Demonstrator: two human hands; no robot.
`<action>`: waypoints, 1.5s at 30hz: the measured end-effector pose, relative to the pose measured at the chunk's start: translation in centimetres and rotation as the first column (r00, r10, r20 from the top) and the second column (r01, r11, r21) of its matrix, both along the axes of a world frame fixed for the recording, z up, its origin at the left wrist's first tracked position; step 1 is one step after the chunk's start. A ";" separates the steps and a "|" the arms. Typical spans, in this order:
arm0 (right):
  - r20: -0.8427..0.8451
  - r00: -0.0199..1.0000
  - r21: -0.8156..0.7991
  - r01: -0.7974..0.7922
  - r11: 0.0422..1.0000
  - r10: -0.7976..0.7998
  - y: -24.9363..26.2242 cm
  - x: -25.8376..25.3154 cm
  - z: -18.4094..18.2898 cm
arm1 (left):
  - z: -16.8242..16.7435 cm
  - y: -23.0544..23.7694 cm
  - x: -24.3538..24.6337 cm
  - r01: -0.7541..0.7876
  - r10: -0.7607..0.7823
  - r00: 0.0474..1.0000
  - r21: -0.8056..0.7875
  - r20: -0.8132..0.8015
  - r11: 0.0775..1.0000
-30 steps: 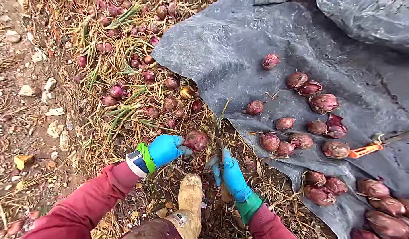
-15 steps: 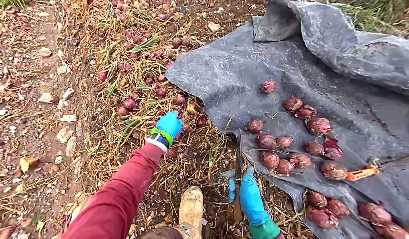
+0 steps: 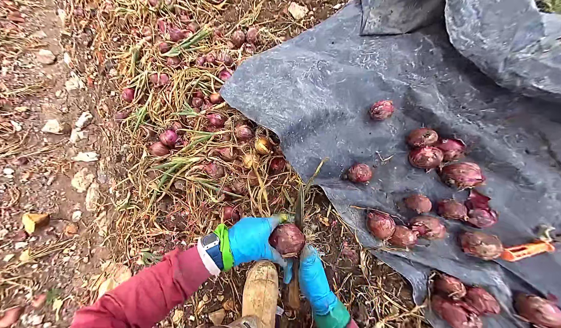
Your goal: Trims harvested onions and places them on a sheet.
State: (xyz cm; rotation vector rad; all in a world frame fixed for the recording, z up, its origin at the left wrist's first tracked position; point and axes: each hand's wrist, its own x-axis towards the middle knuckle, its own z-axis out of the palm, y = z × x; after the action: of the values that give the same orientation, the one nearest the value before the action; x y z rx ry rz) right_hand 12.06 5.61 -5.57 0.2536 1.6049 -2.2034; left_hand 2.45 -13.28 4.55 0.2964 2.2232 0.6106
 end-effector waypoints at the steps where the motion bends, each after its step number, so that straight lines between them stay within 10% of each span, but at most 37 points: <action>1: -0.026 1.000 0.064 0.009 0.998 -0.007 0.5 0.0 0.7 | 0.7 0.2 0.7 0.034 -0.035 0.997 0.021 0.067 0.999; 6: 0.060 0.981 0.241 -0.194 0.951 0.185 3.8 0.5 4.8 | 3.5 -0.1 0.4 0.287 -0.282 0.957 -0.075 0.074 0.955; 11: 0.113 0.986 0.189 -0.146 0.971 0.127 5.5 2.4 4.4 | 3.9 -0.1 0.7 -0.043 0.038 0.994 -0.047 -0.098 0.998; 14: 0.102 0.910 0.327 -0.411 0.851 0.401 5.6 1.6 5.1 | 5.0 3.4 2.9 0.295 -0.299 0.953 -0.083 -0.041 0.952; 17: 0.035 0.977 0.333 -0.210 0.920 0.210 6.4 0.1 5.9 | 4.9 4.2 0.2 0.273 -0.289 0.952 -0.146 -0.101 0.951; 20: 0.017 0.992 0.227 0.118 0.967 -0.125 7.1 -1.3 5.3 | 1.5 1.8 -7.7 0.053 -0.159 0.949 -0.359 -0.272 0.932; 28: 0.212 0.970 0.114 0.095 0.989 -0.117 5.2 0.1 0.2 | -11.7 -1.4 -13.7 0.402 -0.463 0.886 -0.545 0.028 0.736; 35: 0.173 0.985 -0.168 0.038 0.985 -0.009 1.2 -1.0 -0.9 | -1.6 1.2 -7.4 0.132 -0.155 0.982 -0.191 -0.108 0.973; 45: 0.011 0.986 0.122 -0.164 0.979 0.164 4.5 0.3 5.1 | 3.1 -1.1 -0.1 0.251 -0.249 0.957 -0.010 -0.151 0.968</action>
State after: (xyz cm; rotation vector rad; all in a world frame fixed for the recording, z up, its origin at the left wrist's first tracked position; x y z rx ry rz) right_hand 12.40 10.07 -0.49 0.1513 1.6992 -1.9848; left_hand 2.33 -14.35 7.68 0.6374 2.2785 0.4737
